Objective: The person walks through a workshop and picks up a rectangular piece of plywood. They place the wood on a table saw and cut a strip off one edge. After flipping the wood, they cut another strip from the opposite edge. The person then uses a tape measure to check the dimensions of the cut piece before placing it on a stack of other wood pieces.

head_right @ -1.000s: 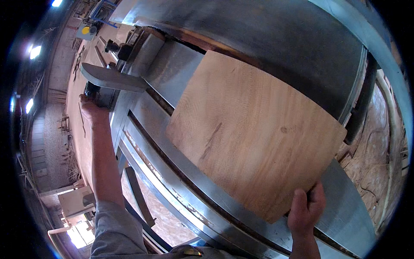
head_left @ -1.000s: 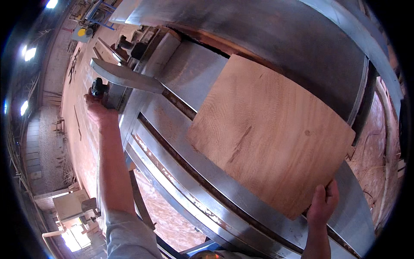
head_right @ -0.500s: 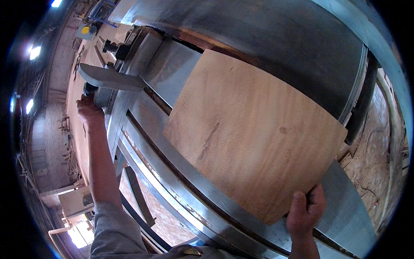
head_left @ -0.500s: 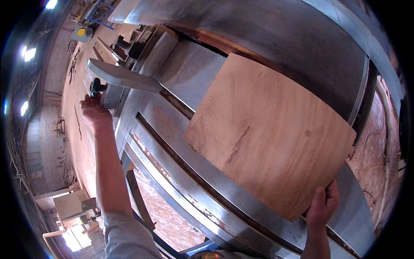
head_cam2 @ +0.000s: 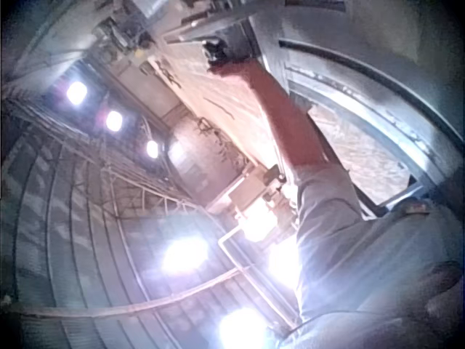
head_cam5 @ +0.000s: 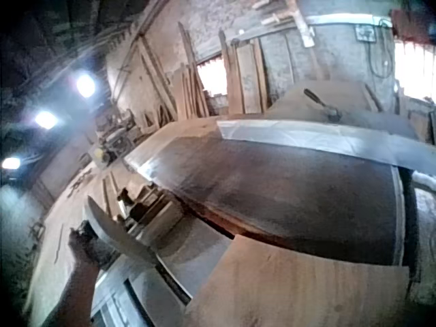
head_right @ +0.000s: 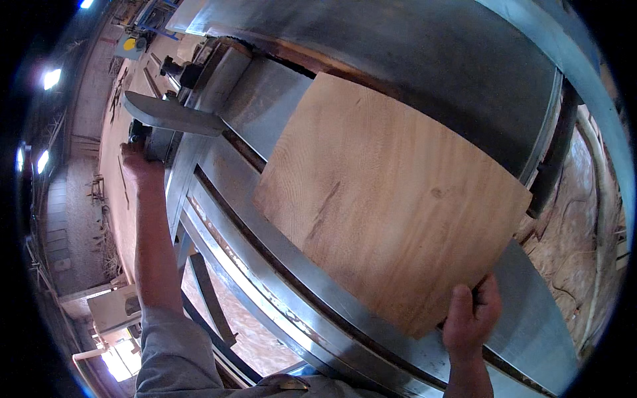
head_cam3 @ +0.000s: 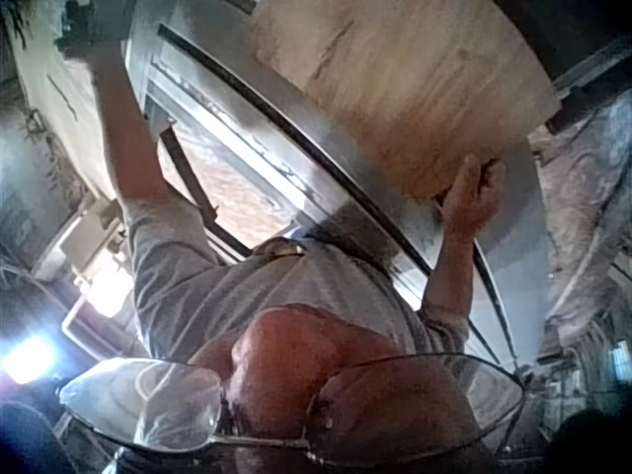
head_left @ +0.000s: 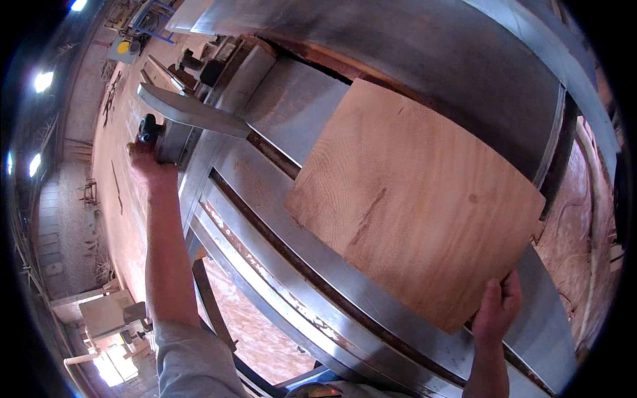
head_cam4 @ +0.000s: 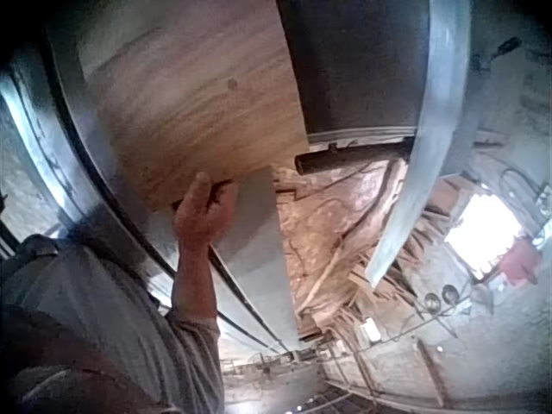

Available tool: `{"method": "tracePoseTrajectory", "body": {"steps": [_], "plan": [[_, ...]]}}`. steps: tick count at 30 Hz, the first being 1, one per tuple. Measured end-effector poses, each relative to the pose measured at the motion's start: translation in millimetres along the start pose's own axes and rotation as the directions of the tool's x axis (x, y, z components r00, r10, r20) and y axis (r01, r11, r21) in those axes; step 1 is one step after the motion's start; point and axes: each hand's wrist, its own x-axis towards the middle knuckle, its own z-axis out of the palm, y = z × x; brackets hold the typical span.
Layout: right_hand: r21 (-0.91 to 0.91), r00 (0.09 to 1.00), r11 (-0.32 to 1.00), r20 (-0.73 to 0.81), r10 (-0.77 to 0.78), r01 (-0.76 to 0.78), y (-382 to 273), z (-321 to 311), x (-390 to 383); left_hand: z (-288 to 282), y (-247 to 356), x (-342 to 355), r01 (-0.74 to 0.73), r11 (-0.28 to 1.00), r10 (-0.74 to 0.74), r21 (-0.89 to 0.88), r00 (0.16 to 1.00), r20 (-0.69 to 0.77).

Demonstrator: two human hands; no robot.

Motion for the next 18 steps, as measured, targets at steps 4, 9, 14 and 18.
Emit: {"method": "tracePoseTrajectory", "body": {"steps": [4, 9, 14, 18], "plan": [[0.006, 0.998, 1.0, -0.061, -0.025, 0.025, -3, 8, 2, -21, -8, 14, 0.092, 0.968, -0.098, -0.233, 0.995, -0.011], [-0.005, 0.999, 0.999, -0.034, -0.036, 0.036, -4, 5, 2, -17, 3, -1, 0.053, 0.977, -0.053, -0.206, 0.999, 0.008], [0.036, 0.998, 0.998, -0.056, -0.041, 0.043, -3, 9, 2, -2, 8, -5, 0.121, 0.947, -0.137, -0.296, 0.99, -0.034], [0.024, 0.999, 0.999, -0.024, -0.033, 0.033, -4, 4, 4, -7, 8, -8, 0.108, 0.95, -0.13, -0.291, 0.99, -0.055]]}}
